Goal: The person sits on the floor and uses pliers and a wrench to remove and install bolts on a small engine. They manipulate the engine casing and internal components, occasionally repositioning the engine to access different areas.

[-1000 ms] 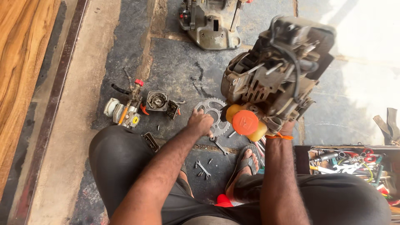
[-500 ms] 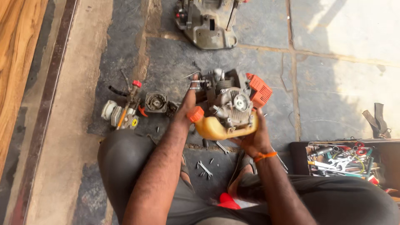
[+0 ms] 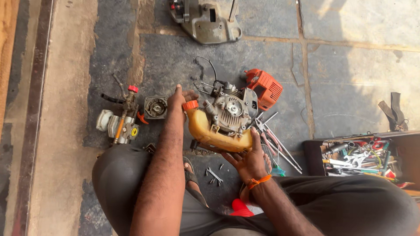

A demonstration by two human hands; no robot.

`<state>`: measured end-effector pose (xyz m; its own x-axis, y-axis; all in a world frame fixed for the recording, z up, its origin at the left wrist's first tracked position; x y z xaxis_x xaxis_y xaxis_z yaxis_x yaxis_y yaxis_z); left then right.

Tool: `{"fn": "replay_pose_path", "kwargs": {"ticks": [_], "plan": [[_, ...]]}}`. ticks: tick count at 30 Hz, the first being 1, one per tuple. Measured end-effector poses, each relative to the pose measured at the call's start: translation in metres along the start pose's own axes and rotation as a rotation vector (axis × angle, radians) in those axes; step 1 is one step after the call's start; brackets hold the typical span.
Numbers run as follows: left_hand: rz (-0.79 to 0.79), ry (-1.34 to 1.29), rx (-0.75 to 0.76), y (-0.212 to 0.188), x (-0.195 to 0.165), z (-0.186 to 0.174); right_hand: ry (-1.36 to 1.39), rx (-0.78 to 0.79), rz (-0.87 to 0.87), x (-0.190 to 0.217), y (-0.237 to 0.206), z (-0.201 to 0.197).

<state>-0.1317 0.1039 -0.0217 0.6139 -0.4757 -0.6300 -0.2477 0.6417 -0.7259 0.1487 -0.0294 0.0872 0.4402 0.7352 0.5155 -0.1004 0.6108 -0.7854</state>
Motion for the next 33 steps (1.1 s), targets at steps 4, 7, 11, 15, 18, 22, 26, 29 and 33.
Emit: {"fn": "replay_pose_path", "kwargs": {"ticks": [4,7,11,15,18,22,26,29,33], "plan": [[0.171,0.193,-0.223,-0.048,-0.033,-0.009,-0.124,-0.076,0.073,-0.017,0.003,-0.011],[0.252,0.435,-0.284,-0.097,-0.046,0.014,-0.205,-0.151,0.069,-0.025,0.010,-0.024],[0.323,0.875,-0.307,-0.132,-0.066,0.045,-0.197,-0.153,0.066,-0.056,0.013,-0.024],[0.540,0.960,0.034,-0.120,-0.089,0.099,-0.240,-0.012,0.099,-0.090,0.011,-0.004],[0.605,1.013,0.018,-0.112,-0.092,0.115,-0.421,0.118,0.128,-0.098,0.008,0.011],[0.459,1.148,-0.061,-0.106,-0.081,0.114,-0.696,0.354,0.063,-0.079,-0.002,0.034],[0.391,1.284,-0.032,-0.109,-0.078,0.116,-0.874,0.546,-0.010,-0.044,-0.034,0.046],[0.553,1.378,-0.064,-0.123,-0.087,0.123,-0.956,0.640,-0.050,-0.006,-0.067,0.044],[1.047,1.459,0.031,-0.170,-0.079,0.158,-0.900,0.589,-0.239,0.077,-0.089,0.036]]}}
Point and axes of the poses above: each hand's wrist, its own y-axis towards the middle knuckle, its own z-axis out of the palm, x = y × z, the point moved 10 cm from there along y, towards the middle knuckle, and after that the axes turned 6 degrees about -y, right-handed, at the moved point
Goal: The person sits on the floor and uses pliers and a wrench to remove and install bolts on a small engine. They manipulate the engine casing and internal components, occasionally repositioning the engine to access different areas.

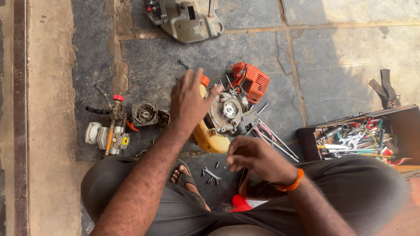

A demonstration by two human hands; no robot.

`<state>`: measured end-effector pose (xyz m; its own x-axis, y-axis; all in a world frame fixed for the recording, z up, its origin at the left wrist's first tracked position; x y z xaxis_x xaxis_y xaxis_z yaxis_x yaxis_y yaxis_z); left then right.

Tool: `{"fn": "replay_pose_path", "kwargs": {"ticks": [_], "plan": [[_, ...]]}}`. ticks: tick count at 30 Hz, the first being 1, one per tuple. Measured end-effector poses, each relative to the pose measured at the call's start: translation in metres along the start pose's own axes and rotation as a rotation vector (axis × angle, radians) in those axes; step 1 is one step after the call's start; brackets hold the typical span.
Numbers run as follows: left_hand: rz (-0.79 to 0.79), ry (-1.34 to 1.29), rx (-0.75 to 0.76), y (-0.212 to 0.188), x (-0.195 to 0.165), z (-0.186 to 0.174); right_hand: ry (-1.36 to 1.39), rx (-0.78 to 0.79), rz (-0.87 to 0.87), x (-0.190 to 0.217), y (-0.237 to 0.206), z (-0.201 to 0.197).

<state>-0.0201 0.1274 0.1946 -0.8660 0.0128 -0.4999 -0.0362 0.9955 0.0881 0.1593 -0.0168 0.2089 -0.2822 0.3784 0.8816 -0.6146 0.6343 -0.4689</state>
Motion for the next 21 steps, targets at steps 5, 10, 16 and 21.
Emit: {"fn": "replay_pose_path", "kwargs": {"ticks": [5,10,16,21], "plan": [[0.078,0.078,0.112,-0.020,-0.021,0.017,-0.042,-0.398,-0.003,0.021,-0.023,-0.088],[0.098,-0.145,0.181,-0.013,-0.008,0.010,-0.050,-0.524,-0.050,0.010,-0.022,-0.114],[0.128,-0.228,0.221,-0.004,0.005,0.008,-0.154,-0.516,-0.069,-0.018,-0.001,-0.098],[0.113,-0.268,0.082,-0.006,0.012,0.009,-0.216,-0.497,-0.125,-0.019,0.006,-0.081]]}}
Point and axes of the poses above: each hand's wrist, its own y-axis towards the middle knuckle, its own z-axis out of the palm, x = y × z, the point moved 10 cm from there along y, towards the middle knuckle, and after that the axes turned 6 degrees about -y, right-handed, at the moved point
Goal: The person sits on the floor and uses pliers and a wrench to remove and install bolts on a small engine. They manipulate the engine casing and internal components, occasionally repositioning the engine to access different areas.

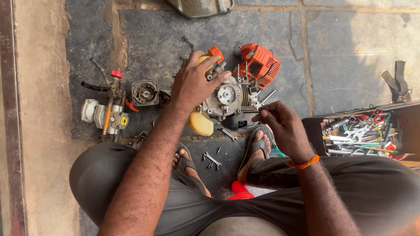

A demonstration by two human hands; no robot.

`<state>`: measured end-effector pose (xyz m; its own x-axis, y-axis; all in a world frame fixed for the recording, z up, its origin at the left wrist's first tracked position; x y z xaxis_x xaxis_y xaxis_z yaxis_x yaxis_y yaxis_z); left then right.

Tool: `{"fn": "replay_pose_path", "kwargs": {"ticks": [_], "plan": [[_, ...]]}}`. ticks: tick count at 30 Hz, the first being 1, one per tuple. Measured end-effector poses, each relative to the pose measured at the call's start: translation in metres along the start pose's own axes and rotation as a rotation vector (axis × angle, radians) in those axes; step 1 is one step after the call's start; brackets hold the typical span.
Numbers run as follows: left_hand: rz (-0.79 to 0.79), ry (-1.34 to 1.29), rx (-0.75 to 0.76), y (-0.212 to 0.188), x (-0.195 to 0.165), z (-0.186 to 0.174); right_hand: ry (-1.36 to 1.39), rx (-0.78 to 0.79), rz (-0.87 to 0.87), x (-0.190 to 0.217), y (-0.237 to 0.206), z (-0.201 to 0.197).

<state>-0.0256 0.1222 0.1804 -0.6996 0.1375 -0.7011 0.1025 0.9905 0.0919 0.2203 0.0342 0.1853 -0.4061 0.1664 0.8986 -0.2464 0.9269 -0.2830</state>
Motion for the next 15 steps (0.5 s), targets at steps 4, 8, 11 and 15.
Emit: {"fn": "replay_pose_path", "kwargs": {"ticks": [4,8,11,15], "plan": [[-0.007,-0.039,-0.087,-0.001,0.009,0.004,-0.086,-0.016,-0.002,0.005,-0.002,0.009],[-0.083,-0.104,-0.125,-0.001,0.032,0.003,-0.198,-0.079,-0.038,0.014,-0.005,0.011],[-0.171,-0.148,-0.130,-0.003,0.056,0.000,-0.217,-0.119,-0.090,0.025,-0.006,0.010],[-0.215,-0.155,-0.122,-0.007,0.075,0.002,-0.311,-0.127,-0.117,0.038,-0.005,0.010]]}}
Point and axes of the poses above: each hand's wrist, its own y-axis towards the middle knuckle, its own z-axis out of the palm, x = y × z, the point moved 10 cm from there along y, towards the middle knuckle, and after that the axes turned 6 degrees about -y, right-handed, at the moved point
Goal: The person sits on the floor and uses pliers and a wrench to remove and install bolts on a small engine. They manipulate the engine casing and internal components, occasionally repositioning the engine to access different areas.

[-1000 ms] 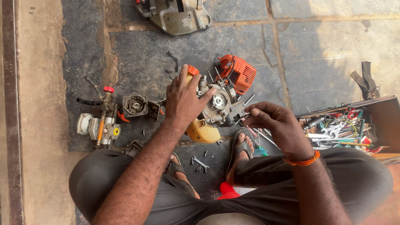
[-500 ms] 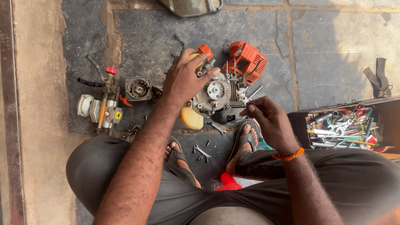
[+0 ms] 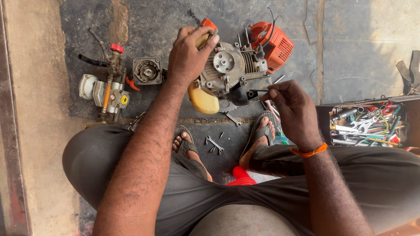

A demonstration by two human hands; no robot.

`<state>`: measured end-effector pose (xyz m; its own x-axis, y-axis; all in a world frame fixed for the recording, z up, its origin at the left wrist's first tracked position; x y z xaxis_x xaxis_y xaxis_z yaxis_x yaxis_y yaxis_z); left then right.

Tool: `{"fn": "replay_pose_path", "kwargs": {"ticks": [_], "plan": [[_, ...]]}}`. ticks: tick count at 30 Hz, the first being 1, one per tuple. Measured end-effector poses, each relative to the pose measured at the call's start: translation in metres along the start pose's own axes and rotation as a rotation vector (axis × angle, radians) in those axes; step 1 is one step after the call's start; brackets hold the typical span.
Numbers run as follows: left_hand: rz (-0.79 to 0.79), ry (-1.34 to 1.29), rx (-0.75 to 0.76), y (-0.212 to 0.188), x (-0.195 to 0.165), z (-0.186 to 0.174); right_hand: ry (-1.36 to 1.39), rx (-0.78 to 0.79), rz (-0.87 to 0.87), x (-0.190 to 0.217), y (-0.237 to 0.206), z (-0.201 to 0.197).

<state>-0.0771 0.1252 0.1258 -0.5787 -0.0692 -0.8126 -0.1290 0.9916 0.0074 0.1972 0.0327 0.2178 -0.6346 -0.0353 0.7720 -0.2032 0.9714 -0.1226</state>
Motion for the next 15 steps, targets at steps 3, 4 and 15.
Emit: {"fn": "replay_pose_path", "kwargs": {"ticks": [3,4,15], "plan": [[0.066,0.045,-0.014,-0.002,-0.002,0.006,0.055,0.005,-0.022,0.009,0.004,-0.002],[0.089,0.058,-0.034,-0.002,-0.004,0.007,0.035,0.000,-0.038,0.012,0.006,-0.004],[0.128,0.083,-0.131,-0.011,-0.024,0.007,-0.157,0.034,-0.044,0.020,0.010,-0.003]]}}
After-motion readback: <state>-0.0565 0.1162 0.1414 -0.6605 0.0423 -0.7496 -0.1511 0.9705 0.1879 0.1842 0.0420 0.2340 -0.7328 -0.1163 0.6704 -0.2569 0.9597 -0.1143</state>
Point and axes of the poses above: each hand's wrist, its own y-axis towards the middle knuckle, its own z-axis out of the palm, x = y × z, the point moved 10 cm from there along y, towards the middle knuckle, and after that the axes turned 6 degrees about -y, right-handed, at the moved point
